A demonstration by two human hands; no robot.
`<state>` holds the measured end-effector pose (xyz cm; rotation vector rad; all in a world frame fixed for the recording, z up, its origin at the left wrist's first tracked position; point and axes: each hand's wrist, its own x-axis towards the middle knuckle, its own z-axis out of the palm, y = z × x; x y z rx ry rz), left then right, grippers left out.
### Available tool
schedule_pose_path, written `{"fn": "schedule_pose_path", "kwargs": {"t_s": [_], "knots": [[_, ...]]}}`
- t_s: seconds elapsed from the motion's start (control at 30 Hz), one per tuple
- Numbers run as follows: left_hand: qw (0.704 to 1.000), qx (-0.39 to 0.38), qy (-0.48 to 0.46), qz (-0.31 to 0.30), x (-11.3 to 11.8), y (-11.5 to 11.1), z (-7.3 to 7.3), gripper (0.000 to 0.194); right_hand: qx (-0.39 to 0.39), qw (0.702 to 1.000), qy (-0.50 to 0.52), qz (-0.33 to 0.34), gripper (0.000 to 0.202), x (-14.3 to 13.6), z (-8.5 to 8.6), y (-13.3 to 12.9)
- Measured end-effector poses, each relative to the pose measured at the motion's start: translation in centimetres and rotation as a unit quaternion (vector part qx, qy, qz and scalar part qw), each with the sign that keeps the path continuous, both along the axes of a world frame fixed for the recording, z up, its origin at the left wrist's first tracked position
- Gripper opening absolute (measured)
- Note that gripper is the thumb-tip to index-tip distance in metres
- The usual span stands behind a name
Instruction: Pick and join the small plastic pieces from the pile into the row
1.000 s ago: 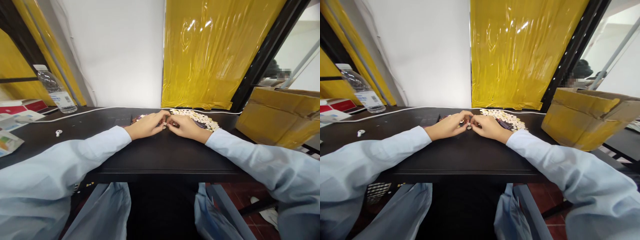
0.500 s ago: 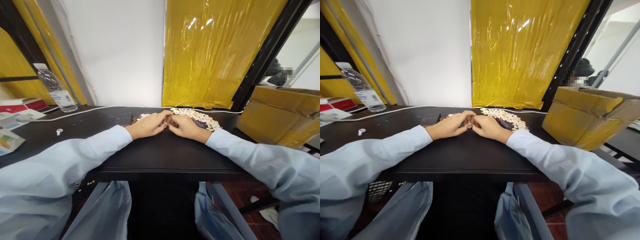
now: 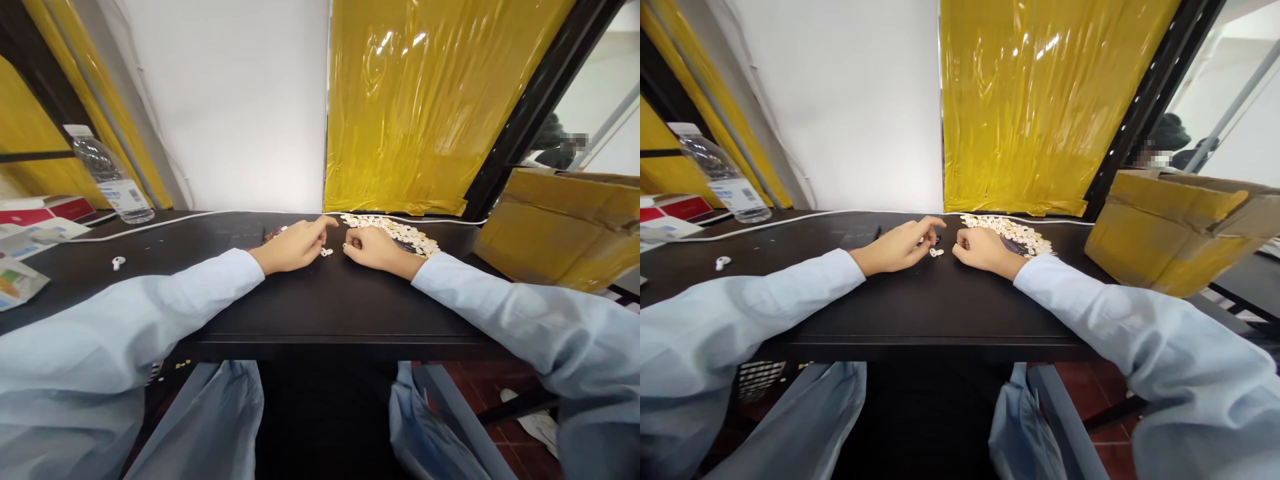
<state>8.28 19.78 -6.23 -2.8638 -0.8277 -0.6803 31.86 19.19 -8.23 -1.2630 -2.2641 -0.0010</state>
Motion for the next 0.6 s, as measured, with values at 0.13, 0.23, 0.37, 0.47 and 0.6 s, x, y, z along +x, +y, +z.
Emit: {"fn": "schedule_pose_path", "kwargs": {"t_s": [0.13, 0.23, 0.37, 0.47, 0.6], "knots": [[0.998, 0.025, 0.011, 0.048, -0.2, 0.9, -0.1, 0.035, -0.010, 0.999, -0.013, -0.052, 0.022, 0.2, -0.1, 0.5], [0.994, 0.030, 0.035, 0.095, -0.4, 1.4, -0.2, 0.024, -0.011, 0.998, -0.011, -0.060, 0.029, 0.3, -0.2, 0.8], [0.989, 0.032, 0.047, 0.136, -0.5, 1.6, -0.4, 0.017, 0.004, 0.999, -0.008, -0.049, 0.033, 0.3, -0.2, 0.8], [0.989, 0.028, 0.042, 0.137, -0.5, 1.5, -0.5, 0.017, 0.016, 0.999, -0.012, -0.040, 0.036, 0.2, -0.2, 0.7], [0.989, 0.027, 0.037, 0.139, -0.4, 1.4, -0.5, 0.017, 0.014, 0.999, -0.017, -0.030, 0.036, 0.2, -0.2, 0.6]]}}
